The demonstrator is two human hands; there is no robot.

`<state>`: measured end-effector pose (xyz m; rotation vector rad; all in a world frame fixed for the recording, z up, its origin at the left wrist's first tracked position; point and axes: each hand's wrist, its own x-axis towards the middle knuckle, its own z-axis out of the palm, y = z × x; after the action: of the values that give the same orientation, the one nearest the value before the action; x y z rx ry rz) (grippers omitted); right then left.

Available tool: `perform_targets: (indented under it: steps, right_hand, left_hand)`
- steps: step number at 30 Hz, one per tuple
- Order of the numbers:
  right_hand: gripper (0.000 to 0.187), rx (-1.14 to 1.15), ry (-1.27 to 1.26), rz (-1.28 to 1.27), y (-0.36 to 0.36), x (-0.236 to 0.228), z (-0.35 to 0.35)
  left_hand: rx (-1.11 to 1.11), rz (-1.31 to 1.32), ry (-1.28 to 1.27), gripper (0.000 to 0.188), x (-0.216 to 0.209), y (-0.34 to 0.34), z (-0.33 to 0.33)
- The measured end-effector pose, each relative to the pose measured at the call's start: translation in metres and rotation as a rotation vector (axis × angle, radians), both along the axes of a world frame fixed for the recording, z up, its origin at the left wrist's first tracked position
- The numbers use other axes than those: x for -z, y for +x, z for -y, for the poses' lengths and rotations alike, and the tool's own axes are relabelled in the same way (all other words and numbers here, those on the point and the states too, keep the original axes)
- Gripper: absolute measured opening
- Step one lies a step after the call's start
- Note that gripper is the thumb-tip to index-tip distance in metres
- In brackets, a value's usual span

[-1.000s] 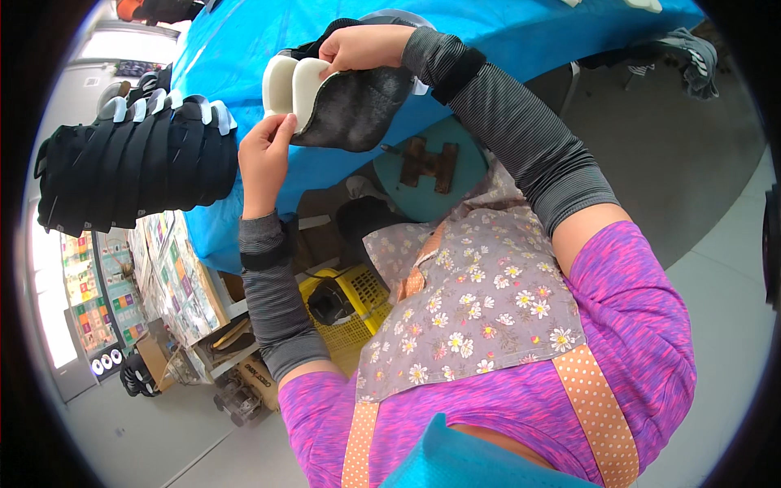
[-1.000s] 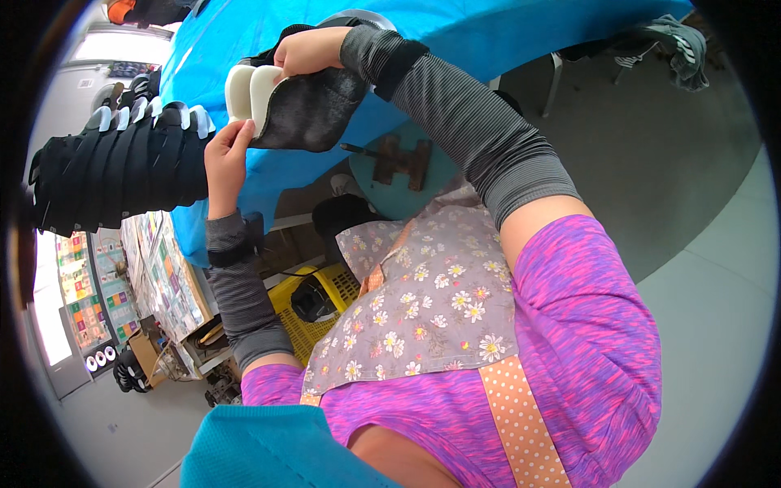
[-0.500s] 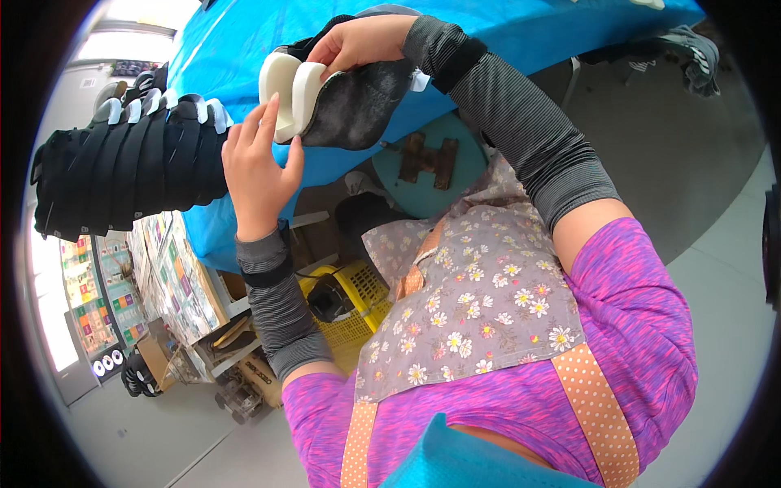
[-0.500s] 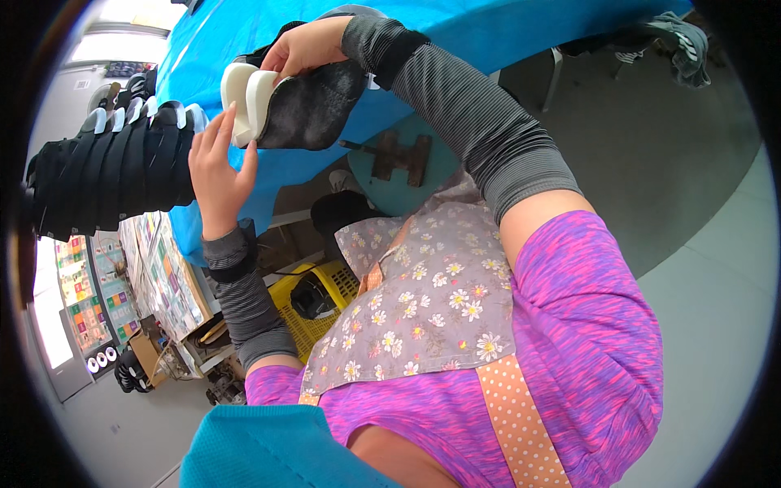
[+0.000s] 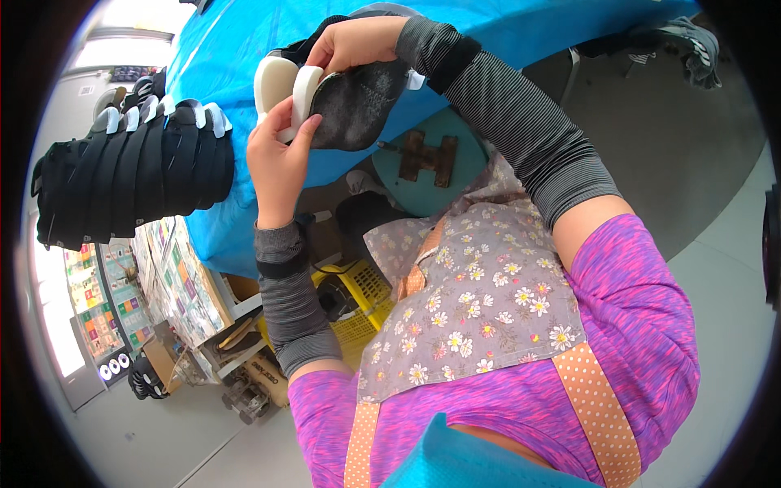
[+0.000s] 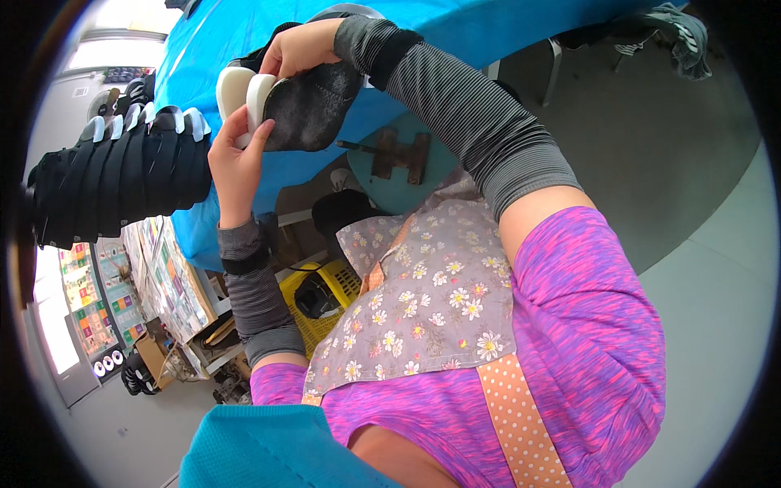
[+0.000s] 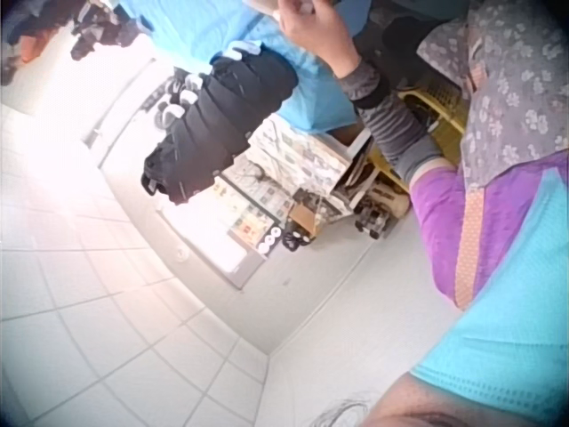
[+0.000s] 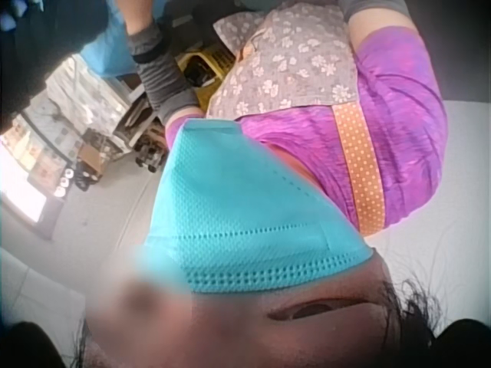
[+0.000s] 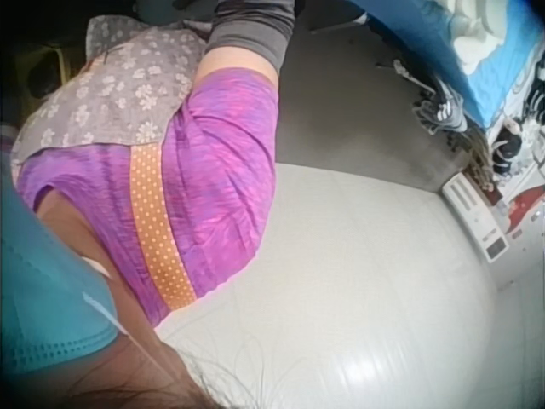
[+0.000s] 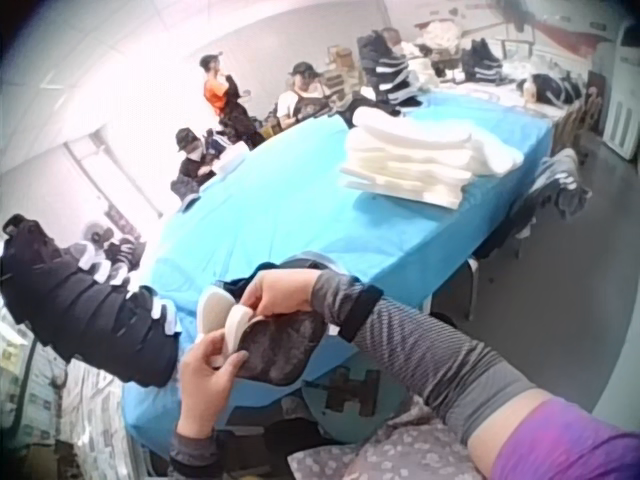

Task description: Manually insert a foam padding component into the interior of a black shoe upper.

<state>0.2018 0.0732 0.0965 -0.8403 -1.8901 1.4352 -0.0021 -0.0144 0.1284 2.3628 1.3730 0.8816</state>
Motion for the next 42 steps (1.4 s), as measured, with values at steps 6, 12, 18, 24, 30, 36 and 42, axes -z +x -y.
perform_targets:
  steps: [6,12,18,24,30,36,42]
  right_hand:
    - [0.029,-0.087,0.039,0.009,0.001,0.002,-0.001]
    - [0.029,-0.005,0.136,0.082,0.005,0.001,0.006]
    - [0.033,0.083,0.248,0.138,0.006,-0.003,0.011]
    - [0.035,-0.107,0.131,0.003,0.009,0.001,0.01]
    - [0.045,-0.313,-0.254,-0.506,0.029,0.018,-0.001]
    - [0.039,-0.218,-0.138,-0.423,0.025,0.021,0.003]
    - [0.029,-0.067,-0.169,-0.411,0.016,0.011,0.013]
  left_hand:
    - [0.04,-0.088,0.065,0.033,0.0,-0.003,0.001]
    - [0.033,-0.335,0.328,0.04,-0.013,0.022,0.008]
    - [-0.042,-0.271,0.355,0.042,-0.005,0.04,0.002]
    - [-0.158,-0.399,0.257,0.031,0.001,0.039,0.005]
    - [-0.105,-0.355,0.174,0.025,0.0,0.04,-0.001]
    - [-0.021,-0.384,0.006,0.023,-0.008,0.045,-0.012]
    - [0.067,-0.264,0.011,0.035,-0.014,0.051,-0.017]
